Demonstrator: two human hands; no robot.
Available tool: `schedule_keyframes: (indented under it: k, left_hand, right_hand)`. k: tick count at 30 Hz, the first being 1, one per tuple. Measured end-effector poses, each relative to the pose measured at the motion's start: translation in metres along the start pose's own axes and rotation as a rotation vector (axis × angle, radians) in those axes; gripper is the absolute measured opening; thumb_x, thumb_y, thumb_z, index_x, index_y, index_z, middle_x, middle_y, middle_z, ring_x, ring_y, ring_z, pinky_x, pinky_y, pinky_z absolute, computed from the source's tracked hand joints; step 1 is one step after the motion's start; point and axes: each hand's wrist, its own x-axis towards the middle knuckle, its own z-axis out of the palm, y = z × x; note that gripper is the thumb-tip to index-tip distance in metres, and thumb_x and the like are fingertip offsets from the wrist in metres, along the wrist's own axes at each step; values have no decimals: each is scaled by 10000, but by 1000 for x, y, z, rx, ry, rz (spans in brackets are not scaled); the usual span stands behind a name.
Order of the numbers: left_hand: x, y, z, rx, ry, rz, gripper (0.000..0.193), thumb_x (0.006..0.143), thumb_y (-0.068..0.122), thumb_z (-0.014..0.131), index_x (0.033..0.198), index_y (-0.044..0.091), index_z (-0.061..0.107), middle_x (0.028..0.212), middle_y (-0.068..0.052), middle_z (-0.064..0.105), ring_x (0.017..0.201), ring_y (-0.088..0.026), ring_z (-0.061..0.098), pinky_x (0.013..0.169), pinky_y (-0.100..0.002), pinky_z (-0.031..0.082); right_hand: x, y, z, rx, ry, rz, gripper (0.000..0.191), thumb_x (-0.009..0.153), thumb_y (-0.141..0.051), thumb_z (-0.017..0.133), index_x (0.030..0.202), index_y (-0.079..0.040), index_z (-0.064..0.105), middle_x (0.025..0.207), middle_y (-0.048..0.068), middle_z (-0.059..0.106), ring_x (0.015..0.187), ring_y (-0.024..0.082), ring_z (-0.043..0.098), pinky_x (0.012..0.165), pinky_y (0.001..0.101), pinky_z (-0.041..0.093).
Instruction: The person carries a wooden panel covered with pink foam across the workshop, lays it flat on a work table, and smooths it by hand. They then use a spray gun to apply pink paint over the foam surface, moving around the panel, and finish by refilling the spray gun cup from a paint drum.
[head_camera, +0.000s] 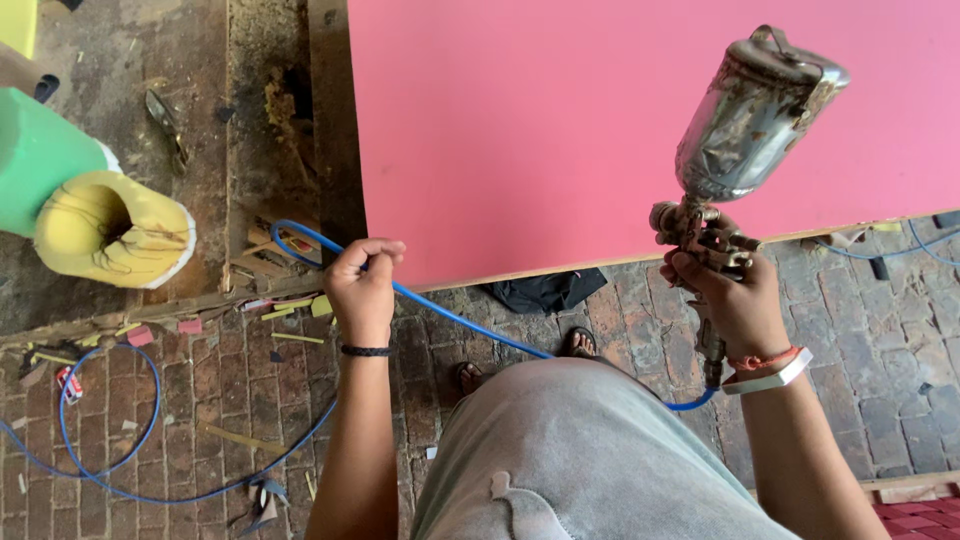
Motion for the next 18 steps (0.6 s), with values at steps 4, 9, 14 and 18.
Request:
schedule_keyframes:
  k: [4, 9, 14, 18]
  left_hand:
    - [-3, -6, 10, -16, -34, -50, 234, 921, -51, 597, 901, 68, 797, 828, -36, 769, 728, -66, 669, 593, -229, 484]
    - [1, -17, 23, 73, -71, -91, 215, 898, -24, 615, 926, 71, 806, 819, -38, 778, 680, -57, 650, 552, -229, 464]
    - [3, -17, 32, 9, -77, -162, 233, 885, -17, 603, 929, 82, 810, 803, -48, 778, 654, -44, 639, 512, -225, 447]
    - [9, -11, 30, 34, -58, -149, 227, 886, -10, 614, 912, 92, 816, 799, -38, 783, 620, -68, 631, 479, -238, 445]
  right_hand:
    - [-5, 3, -7, 39, 47, 33, 442, 922, -12, 695, 1356, 11, 614, 1121, 78, 696, 925, 164, 701, 812, 315, 596]
    - [-11, 0, -14, 6, 35, 9, 458, 921, -53, 682, 1372, -13, 618, 1210, 59, 710, 974, 117, 685, 818, 287, 576]
    - [0, -2, -19, -80, 117, 12, 469, 900, -42, 697, 1362, -10, 627, 1153, 88, 718, 918, 145, 694, 792, 326, 589]
    - [28, -15, -6, -55, 64, -9, 434, 911, -39, 710, 1333, 22, 633, 1061, 90, 713, 888, 170, 700, 781, 341, 593]
